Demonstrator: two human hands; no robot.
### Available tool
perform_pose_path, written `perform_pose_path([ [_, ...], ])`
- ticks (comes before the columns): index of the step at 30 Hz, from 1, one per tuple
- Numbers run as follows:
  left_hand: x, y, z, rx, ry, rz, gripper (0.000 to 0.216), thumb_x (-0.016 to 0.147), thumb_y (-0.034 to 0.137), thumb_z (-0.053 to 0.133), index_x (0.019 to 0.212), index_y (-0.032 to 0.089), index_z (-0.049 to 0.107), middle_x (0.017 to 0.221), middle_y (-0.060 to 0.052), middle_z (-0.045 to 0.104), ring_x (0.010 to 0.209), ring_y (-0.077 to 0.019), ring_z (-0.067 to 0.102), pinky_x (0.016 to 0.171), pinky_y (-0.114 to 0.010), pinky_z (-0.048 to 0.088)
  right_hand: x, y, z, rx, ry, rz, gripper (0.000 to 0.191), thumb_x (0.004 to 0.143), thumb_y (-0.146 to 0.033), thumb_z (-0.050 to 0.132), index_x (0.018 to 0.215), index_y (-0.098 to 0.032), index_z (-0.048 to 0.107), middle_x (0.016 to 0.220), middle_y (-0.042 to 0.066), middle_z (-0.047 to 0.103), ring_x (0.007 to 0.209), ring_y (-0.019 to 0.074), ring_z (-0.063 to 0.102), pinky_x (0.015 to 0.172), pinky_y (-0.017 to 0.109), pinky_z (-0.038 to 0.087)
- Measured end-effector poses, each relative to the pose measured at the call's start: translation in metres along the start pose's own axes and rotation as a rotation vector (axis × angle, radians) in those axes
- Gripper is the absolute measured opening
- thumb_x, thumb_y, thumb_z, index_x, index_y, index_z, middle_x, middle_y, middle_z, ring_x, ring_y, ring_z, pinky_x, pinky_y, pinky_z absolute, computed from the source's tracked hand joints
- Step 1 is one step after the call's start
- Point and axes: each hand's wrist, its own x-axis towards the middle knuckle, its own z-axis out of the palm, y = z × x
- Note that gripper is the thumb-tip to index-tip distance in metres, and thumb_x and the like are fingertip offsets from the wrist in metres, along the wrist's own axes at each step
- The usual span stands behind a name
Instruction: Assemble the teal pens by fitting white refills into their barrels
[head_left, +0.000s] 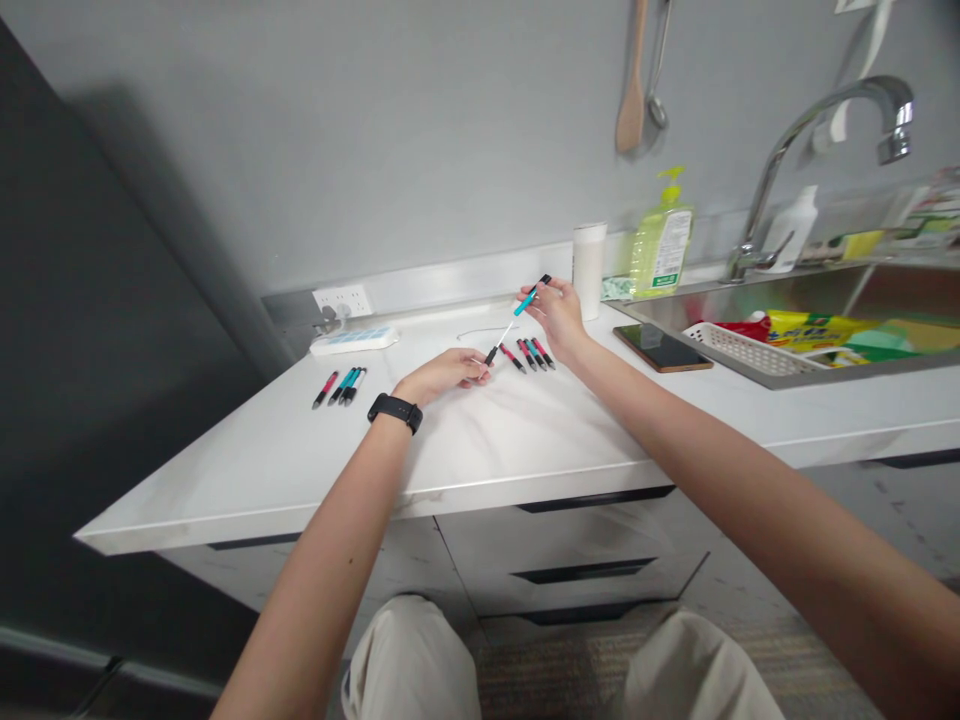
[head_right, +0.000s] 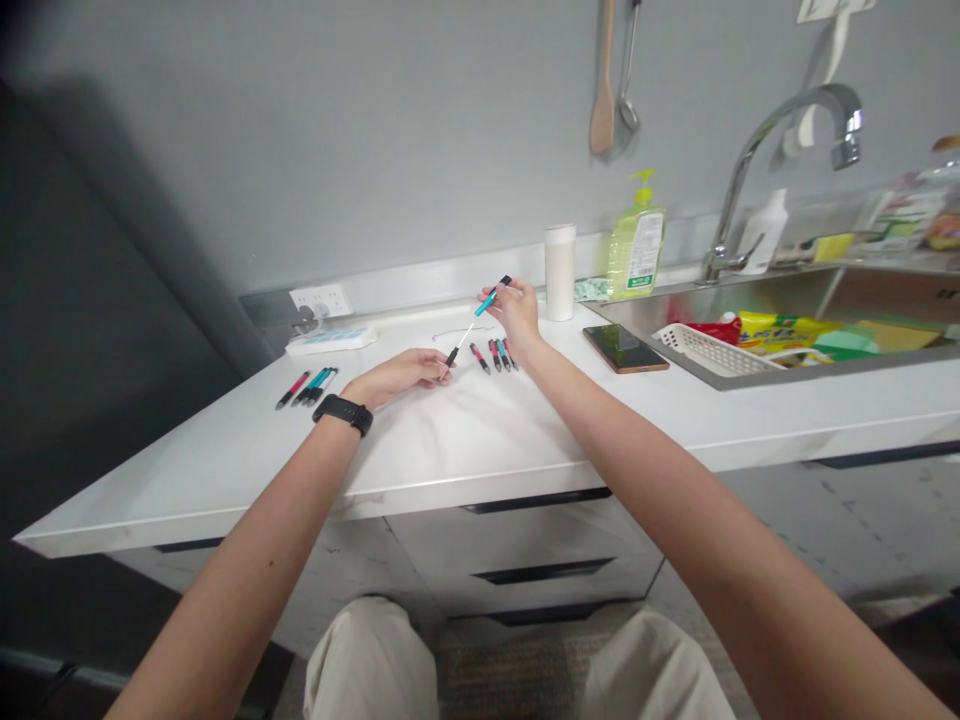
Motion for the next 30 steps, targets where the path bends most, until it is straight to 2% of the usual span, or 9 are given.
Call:
perform_pose_path([
  [6,0.000,0.001,0.001,0.002,0.003,0.004,0.022,0.070,0.027,0.065,0.087,0.014,0.063,0.085,-0.007,0.067,0.079,-0.0134,0.060,0.071,-0.026,0.042,-0.003,0.003,0.002,-0.047,-0.084,0.035,0.024,0.079,-0.026,0.060,0.089,-0.025,0.037,0.082,-0.002,0.064,0.081,0.0126,0.065,0.082,0.033,0.052],
  [21,-0.001,0.001,0.001,-0.014,-0.019,0.046,0.022,0.071,0.029,0.064,0.088,0.016,0.061,0.082,-0.005,0.066,0.077,-0.0128,0.059,0.071,-0.026,0.041,-0.005,0.001,0.001,-0.044,-0.130,0.048,0.024,0.080,-0.023,0.059,0.091,-0.026,0.038,0.081,-0.005,0.065,0.080,0.0121,0.066,0.087,0.036,0.050],
  [30,0.001,0.001,0.003,-0.009,-0.034,0.071,0.023,0.071,0.033,0.066,0.084,0.014,0.064,0.081,-0.005,0.066,0.074,-0.0124,0.058,0.071,-0.027,0.041,-0.019,0.001,0.010,-0.056,-0.238,0.109,0.024,0.079,-0.023,0.063,0.089,-0.025,0.041,0.082,-0.004,0.066,0.080,0.0129,0.066,0.086,0.038,0.051],
])
